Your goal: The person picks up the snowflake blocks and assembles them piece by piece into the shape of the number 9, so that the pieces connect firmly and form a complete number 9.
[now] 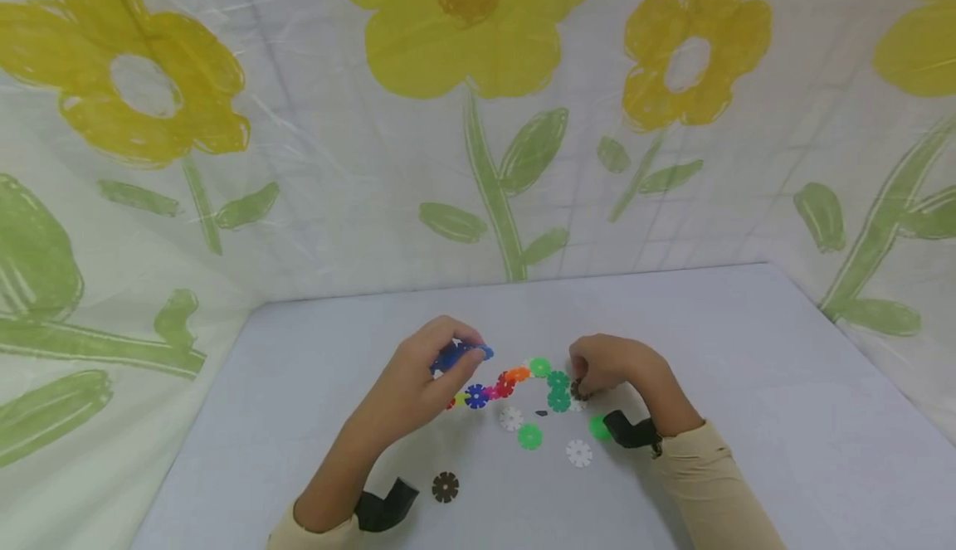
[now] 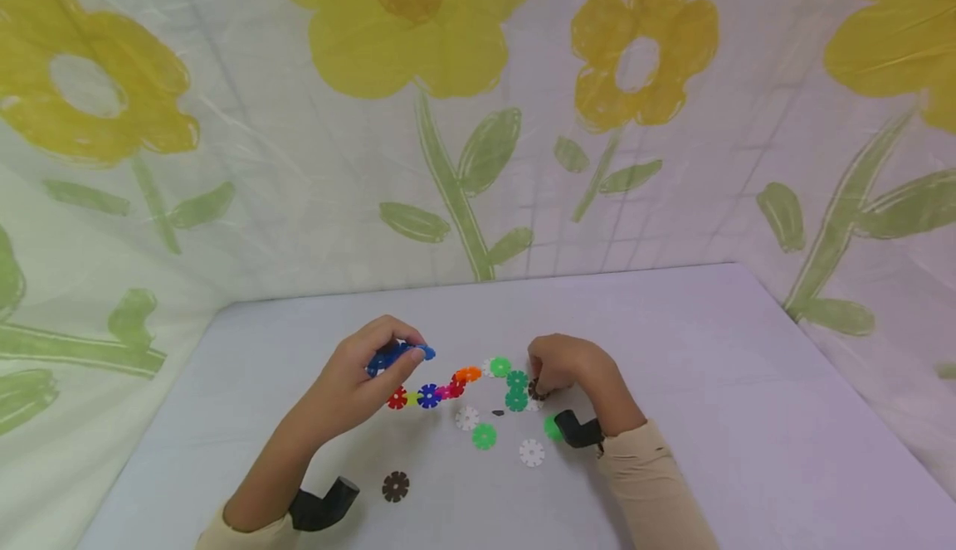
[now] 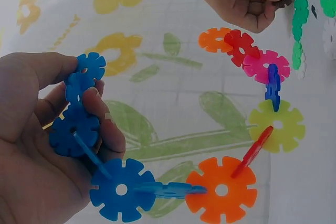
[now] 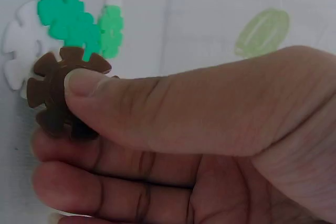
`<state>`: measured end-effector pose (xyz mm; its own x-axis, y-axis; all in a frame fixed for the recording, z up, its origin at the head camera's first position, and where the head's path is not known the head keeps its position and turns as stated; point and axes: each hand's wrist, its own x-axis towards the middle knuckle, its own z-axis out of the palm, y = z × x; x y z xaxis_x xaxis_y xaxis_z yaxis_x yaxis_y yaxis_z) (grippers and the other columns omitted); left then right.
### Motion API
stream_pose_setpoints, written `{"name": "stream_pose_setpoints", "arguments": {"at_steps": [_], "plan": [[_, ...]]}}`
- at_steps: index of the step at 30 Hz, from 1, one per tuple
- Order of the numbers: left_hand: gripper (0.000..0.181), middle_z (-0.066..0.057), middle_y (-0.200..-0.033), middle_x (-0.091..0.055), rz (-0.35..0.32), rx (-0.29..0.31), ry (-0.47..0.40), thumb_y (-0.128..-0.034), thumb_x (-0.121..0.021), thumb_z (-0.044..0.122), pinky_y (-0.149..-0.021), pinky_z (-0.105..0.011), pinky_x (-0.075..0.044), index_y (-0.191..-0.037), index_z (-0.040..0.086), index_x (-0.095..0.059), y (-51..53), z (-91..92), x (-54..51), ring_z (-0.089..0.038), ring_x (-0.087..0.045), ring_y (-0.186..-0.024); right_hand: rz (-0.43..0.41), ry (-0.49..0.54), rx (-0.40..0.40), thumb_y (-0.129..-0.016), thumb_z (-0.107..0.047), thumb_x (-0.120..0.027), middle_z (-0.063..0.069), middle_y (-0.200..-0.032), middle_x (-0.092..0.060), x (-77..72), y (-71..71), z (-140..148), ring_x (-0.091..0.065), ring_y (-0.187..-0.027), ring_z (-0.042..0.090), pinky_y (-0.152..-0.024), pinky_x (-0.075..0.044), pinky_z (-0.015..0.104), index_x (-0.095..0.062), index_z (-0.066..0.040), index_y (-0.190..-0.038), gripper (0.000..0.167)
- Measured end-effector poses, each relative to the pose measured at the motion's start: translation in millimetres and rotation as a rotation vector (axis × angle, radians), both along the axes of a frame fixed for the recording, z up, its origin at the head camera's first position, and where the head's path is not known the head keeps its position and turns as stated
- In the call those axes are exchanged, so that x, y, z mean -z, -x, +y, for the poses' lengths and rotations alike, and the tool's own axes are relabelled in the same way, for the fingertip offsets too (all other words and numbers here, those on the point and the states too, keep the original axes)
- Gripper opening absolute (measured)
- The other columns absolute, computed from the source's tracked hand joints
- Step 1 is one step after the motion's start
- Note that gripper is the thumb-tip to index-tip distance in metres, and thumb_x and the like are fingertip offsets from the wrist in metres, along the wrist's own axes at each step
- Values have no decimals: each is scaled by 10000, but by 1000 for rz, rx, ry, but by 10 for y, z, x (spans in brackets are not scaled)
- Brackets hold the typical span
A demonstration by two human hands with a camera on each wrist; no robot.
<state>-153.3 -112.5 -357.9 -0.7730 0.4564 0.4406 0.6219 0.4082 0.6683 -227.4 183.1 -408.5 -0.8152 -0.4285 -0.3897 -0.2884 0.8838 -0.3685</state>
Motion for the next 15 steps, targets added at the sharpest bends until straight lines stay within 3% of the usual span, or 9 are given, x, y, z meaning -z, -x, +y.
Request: {"name": "stream_pose_setpoints", "arguments": {"at_steps": [2,6,9,15], "plan": [[102,74,-991,-596,5,-6,8,-999,-632,147,-737,-293,-562,-1098,129,-618,0,6,-1,-124,-582,-835,-11,38,-4,-850,-57,-752,10,-718,-589,-37,-3,26,-551,-640,159,-595,-459,310,-587,-102,-806,177],[105,54,-985,-588,13,-14,16,-1011,-604,129,-739,-301,-562,-1113,111,-592,4,8,8,-157,-582,-838,-49,211,-4,-919,-49,-685,20,-682,-632,-150,-29,72,-609,-595,161,-580,-511,314,-568,-82,-878,128],[100,46,-973,-577,0,-15,8,-1018,-586,122,-728,-303,-557,-1116,110,-569,2,15,15,-178,-579,-829,-65,407,-48,-968,-63,-641,28,-725,-667,-265,-65,70,-636,-625,178,-605,-554,330,-545,-70,-957,96],[101,-21,-937,-579,-11,8,-26,-1029,-570,129,-721,-300,-558,-1125,117,-540,-8,43,26,-144,-569,-788,-55,861,-250,-1008,-26,-573,100,-824,-684,-457,-191,-74,-620,-671,258,-634,-576,344,-521,-31,-1083,92]]}}
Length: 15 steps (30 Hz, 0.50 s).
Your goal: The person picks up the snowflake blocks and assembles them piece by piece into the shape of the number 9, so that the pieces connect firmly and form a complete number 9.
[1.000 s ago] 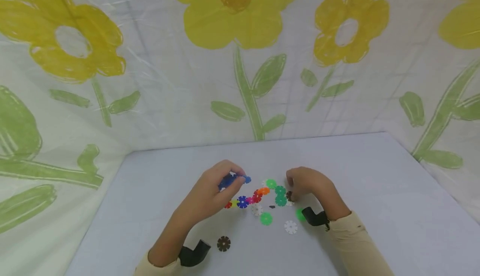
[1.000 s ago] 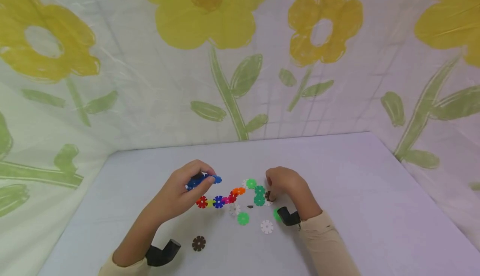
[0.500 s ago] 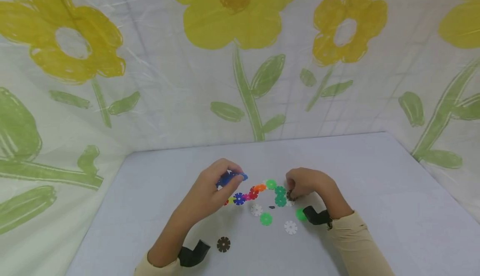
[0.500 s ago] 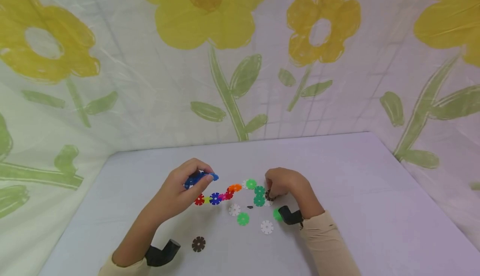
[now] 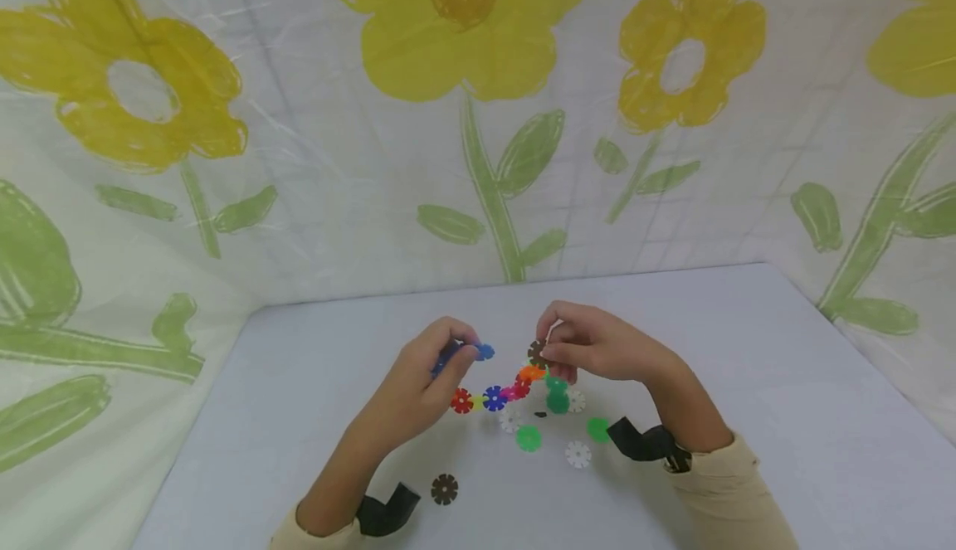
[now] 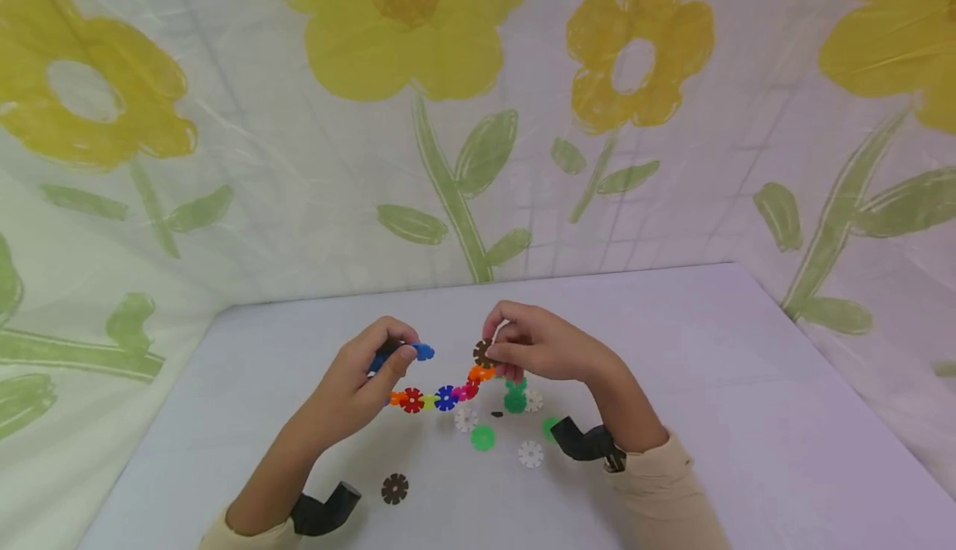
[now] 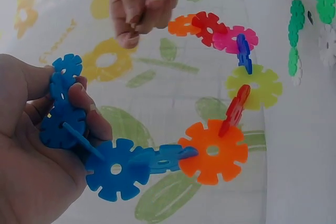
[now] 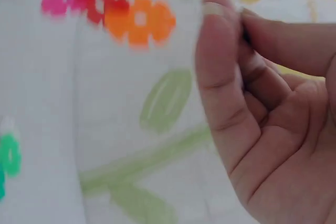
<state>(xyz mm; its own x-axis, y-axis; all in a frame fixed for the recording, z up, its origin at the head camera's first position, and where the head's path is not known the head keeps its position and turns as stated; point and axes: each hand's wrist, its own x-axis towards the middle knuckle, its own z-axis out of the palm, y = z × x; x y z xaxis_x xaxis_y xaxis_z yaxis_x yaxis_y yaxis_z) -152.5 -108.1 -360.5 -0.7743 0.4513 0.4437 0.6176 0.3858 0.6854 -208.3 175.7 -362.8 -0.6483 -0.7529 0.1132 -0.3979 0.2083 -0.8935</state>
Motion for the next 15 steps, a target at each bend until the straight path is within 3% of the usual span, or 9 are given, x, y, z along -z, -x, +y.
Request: {"name": "stream_pose_setpoints", "arguments": {"at_steps": [5,9,15], "plan": [[107,24,-885,-546,16,65,-36,-1024,-570,100,-684,-293,-543,-1119,122,-525,-26,37,5,-117,-540,-757,2,263,-162,-1012,50,-513,236,-836,-632,-70,-112,-161,-569,-650,266,-568,-538,304,-519,9,-1105,102],[91,53,-854,-515,32,133,-62,-1030,-550,78,-636,-281,-520,-1108,114,-522,-40,77,20,-121,-515,-731,-51,303,-202,-1025,16,-504,251,-833,-614,-90,-176,-240,-552,-657,313,-581,-534,287,-530,4,-1108,87],[92,33,-851,-520,53,170,-84,-1027,-543,46,-630,-276,-508,-1095,104,-524,-59,115,26,-121,-508,-734,-71,311,-202,-1023,11,-504,177,-801,-627,-85,-213,-270,-544,-646,309,-588,-532,267,-532,11,-1091,73]]}}
